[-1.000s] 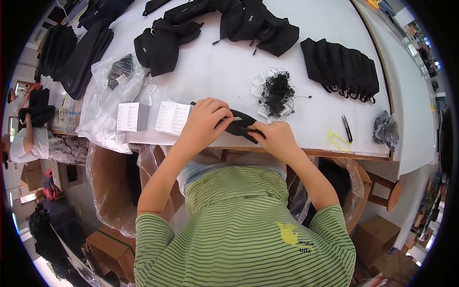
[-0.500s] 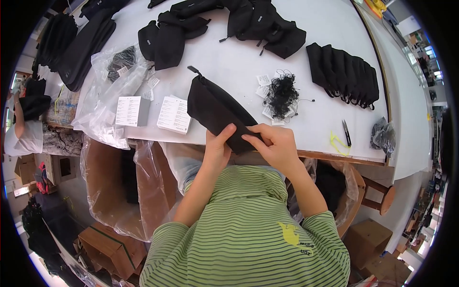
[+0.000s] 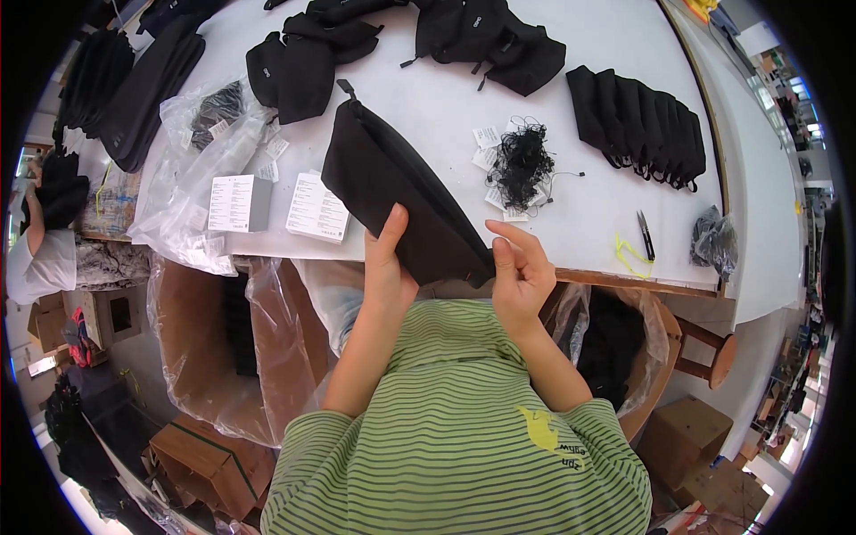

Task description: Packaging black fabric cases with instruction cards and small black components in an industrial setting.

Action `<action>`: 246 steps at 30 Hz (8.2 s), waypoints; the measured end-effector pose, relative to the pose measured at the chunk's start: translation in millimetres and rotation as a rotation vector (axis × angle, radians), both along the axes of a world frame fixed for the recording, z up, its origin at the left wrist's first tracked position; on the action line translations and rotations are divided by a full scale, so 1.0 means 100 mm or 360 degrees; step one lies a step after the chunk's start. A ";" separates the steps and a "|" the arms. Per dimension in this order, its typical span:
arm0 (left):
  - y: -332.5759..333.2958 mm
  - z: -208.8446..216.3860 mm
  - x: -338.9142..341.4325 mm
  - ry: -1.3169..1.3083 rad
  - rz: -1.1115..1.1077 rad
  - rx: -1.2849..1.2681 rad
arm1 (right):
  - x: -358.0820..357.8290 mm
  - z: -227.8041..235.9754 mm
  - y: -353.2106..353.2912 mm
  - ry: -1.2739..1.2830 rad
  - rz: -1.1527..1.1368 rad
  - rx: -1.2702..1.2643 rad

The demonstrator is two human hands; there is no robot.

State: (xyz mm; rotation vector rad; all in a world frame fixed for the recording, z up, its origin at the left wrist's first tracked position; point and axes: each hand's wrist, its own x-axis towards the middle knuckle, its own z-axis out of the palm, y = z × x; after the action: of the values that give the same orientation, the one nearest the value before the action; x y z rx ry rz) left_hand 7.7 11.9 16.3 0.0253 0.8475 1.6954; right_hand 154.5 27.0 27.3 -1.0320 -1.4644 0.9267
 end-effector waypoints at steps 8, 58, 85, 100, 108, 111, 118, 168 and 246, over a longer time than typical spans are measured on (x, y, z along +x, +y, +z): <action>-0.05 0.24 0.01 0.0370 -0.0349 -0.0014 | 0.25 0.10 0.39 -0.0192 0.0174 0.0046; -0.22 0.29 0.10 0.1560 -0.0382 0.0013 | 0.07 0.29 0.25 -0.0206 0.0360 -0.0476; -0.14 -0.02 -0.05 0.0407 -0.0611 -0.0176 | 0.09 0.44 0.35 -0.0724 0.0490 -0.0082; 0.10 -0.04 -0.32 -0.0495 -0.0451 -0.0054 | 0.12 0.61 0.13 -0.0733 0.0954 0.0472; 0.12 0.01 -0.29 -0.0532 -0.0422 -0.0075 | 0.15 0.63 0.10 -0.0768 0.0993 0.0597; 0.13 -0.02 -0.30 -0.0449 -0.0385 -0.0151 | 0.17 0.62 0.09 -0.0824 0.1018 0.0583; 0.07 0.08 -0.18 0.0132 -0.0505 -0.0024 | 0.12 0.69 0.21 -0.0921 0.0777 0.0625; 0.09 0.06 -0.32 0.0116 -0.0281 -0.0441 | -0.01 0.53 -0.05 -0.0299 0.0614 -0.0070; 0.05 0.05 0.17 0.1593 -0.0371 -0.0044 | 1.08 0.09 0.53 -0.0129 0.0429 -0.0844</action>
State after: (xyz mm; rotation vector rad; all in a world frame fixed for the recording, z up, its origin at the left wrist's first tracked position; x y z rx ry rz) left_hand 24.3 16.5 21.0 0.9797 1.5170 1.4000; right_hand 262.7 80.2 35.8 -1.2795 -1.4825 1.5380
